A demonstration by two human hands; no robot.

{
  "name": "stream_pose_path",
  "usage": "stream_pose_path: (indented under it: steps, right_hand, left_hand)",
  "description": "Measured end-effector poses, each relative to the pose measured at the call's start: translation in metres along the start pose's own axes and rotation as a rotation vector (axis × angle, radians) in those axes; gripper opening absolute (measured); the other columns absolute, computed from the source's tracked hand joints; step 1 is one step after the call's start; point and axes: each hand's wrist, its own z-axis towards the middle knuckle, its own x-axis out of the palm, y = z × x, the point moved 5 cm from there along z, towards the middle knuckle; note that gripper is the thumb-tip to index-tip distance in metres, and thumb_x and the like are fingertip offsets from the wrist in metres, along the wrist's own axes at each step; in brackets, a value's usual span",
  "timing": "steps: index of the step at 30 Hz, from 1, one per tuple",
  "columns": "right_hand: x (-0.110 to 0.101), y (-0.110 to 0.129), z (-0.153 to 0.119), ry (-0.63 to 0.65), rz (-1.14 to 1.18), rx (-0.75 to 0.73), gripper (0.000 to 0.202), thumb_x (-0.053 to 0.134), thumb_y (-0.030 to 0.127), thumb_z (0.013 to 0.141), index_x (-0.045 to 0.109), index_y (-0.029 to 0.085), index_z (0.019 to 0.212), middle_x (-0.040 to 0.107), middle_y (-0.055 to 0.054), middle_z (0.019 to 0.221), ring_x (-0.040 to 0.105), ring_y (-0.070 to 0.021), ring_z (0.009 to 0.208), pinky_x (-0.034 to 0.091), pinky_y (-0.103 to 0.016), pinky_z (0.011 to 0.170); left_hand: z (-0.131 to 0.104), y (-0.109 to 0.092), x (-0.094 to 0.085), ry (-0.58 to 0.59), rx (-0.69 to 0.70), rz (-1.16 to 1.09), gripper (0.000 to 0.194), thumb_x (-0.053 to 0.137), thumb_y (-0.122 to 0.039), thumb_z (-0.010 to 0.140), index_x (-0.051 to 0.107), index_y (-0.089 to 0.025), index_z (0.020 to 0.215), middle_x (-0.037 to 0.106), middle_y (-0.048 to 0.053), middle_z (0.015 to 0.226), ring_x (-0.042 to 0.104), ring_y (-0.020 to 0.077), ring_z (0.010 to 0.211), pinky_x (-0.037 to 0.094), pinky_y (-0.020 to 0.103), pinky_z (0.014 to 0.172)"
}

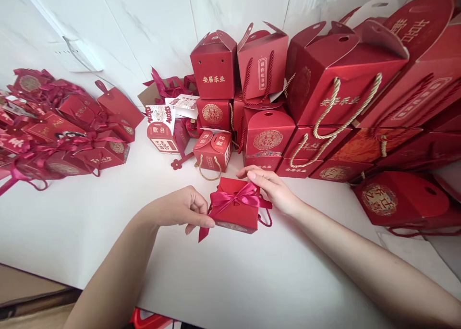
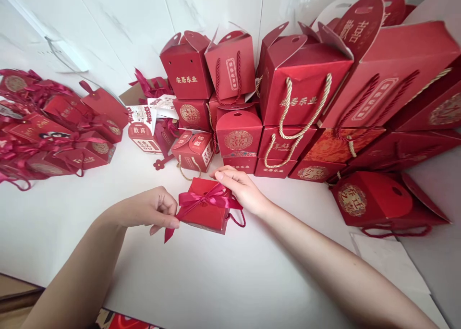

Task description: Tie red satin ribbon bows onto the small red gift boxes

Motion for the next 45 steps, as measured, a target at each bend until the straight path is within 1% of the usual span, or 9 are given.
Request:
stream_pose_path:
  steps: [7, 10, 13, 17, 21, 24, 33, 40, 45]
  right_hand:
    - [0.004, -0.001, -0.005, 0.072, 0.178, 0.029, 0.031, 0.052, 0.044, 0.094, 0.064, 0.019, 0.079, 0.059, -0.003, 0.113, 0.057, -0.0170, 0.093, 0.042, -0.027, 0.082]
    - [0.007, -0.002, -0.005, 0.090, 0.136, 0.019, 0.030, 0.051, 0.043, 0.095, 0.061, 0.019, 0.080, 0.059, -0.004, 0.116, 0.058, -0.0179, 0.096, 0.043, -0.028, 0.083]
    - [0.006, 0.001, -0.006, 0.060, 0.039, -0.021, 0.025, 0.049, 0.041, 0.096, 0.058, 0.020, 0.089, 0.058, -0.006, 0.121, 0.058, -0.0187, 0.099, 0.044, -0.030, 0.084]
    - [0.010, 0.033, -0.020, -0.103, -0.413, -0.395, 0.010, 0.054, 0.030, 0.094, 0.058, 0.021, 0.096, 0.058, -0.008, 0.118, 0.055, -0.0214, 0.109, 0.043, -0.036, 0.091]
    - [0.056, 0.052, -0.051, 0.144, -0.983, -0.859, 0.005, 0.059, 0.021, 0.089, 0.061, 0.017, 0.088, 0.067, -0.007, 0.100, 0.059, -0.0208, 0.092, 0.046, -0.036, 0.083]
    - [0.078, 0.045, -0.063, 0.160, -1.275, -1.014, 0.010, 0.055, 0.012, 0.090, 0.063, 0.015, 0.093, 0.068, -0.008, 0.104, 0.060, -0.0203, 0.095, 0.047, -0.033, 0.086]
    - [0.086, 0.025, -0.058, 0.196, -1.481, -1.003, 0.026, 0.047, 0.024, 0.098, 0.065, 0.016, 0.116, 0.058, -0.008, 0.136, 0.055, -0.0227, 0.108, 0.044, -0.038, 0.080]
    - [0.079, 0.040, -0.059, 0.291, -1.189, -1.004, 0.027, 0.051, 0.022, 0.097, 0.063, 0.010, 0.119, 0.065, -0.007, 0.127, 0.055, -0.0198, 0.118, 0.043, -0.036, 0.096]
    - [0.075, 0.052, -0.057, 0.410, -1.072, -0.883, 0.027, 0.054, 0.020, 0.095, 0.060, 0.009, 0.119, 0.065, -0.011, 0.126, 0.055, -0.0210, 0.120, 0.041, -0.039, 0.100]
  left_hand:
    - [-0.002, -0.008, -0.025, -0.412, 0.270, -0.078, 0.029, 0.061, -0.045, 0.085, 0.056, -0.020, 0.099, 0.037, -0.005, 0.069, 0.032, 0.0094, 0.059, 0.028, 0.022, 0.056]
    - [0.006, -0.011, -0.017, -0.398, 0.306, -0.116, 0.026, 0.064, -0.042, 0.083, 0.062, -0.017, 0.091, 0.028, -0.007, 0.060, 0.026, 0.0081, 0.054, 0.023, 0.022, 0.053]
    - [0.016, -0.011, -0.007, -0.322, 0.317, -0.198, 0.027, 0.067, -0.040, 0.081, 0.062, -0.015, 0.074, 0.039, -0.005, 0.056, 0.033, 0.0077, 0.052, 0.025, 0.022, 0.052]
    - [0.023, -0.007, -0.004, -0.259, 0.335, -0.309, 0.036, 0.061, -0.043, 0.086, 0.055, -0.014, 0.065, 0.043, -0.004, 0.054, 0.034, 0.0062, 0.048, 0.024, 0.022, 0.048]
    - [0.027, -0.002, -0.006, -0.305, 0.336, -0.419, 0.042, 0.058, -0.045, 0.089, 0.045, -0.016, 0.062, 0.032, -0.008, 0.042, 0.025, 0.0038, 0.038, 0.016, 0.021, 0.041]
    - [0.031, 0.000, -0.003, -0.313, 0.326, -0.492, 0.041, 0.059, -0.042, 0.089, 0.043, -0.017, 0.062, 0.036, -0.008, 0.038, 0.029, 0.0038, 0.033, 0.015, 0.020, 0.036]
    - [0.042, 0.001, 0.006, -0.318, 0.326, -0.644, 0.036, 0.061, -0.042, 0.086, 0.051, -0.016, 0.065, 0.043, -0.007, 0.038, 0.033, 0.0045, 0.030, 0.018, 0.020, 0.033]
    - [0.027, -0.005, -0.003, -0.517, 0.309, -0.467, 0.046, 0.066, -0.046, 0.082, 0.038, -0.017, 0.061, 0.033, -0.010, 0.040, 0.023, 0.0029, 0.036, 0.015, 0.019, 0.038]
    - [0.013, -0.013, -0.005, -0.679, 0.272, -0.270, 0.049, 0.077, -0.044, 0.071, 0.037, -0.017, 0.063, 0.039, -0.007, 0.056, 0.037, 0.0056, 0.051, 0.029, 0.019, 0.047]
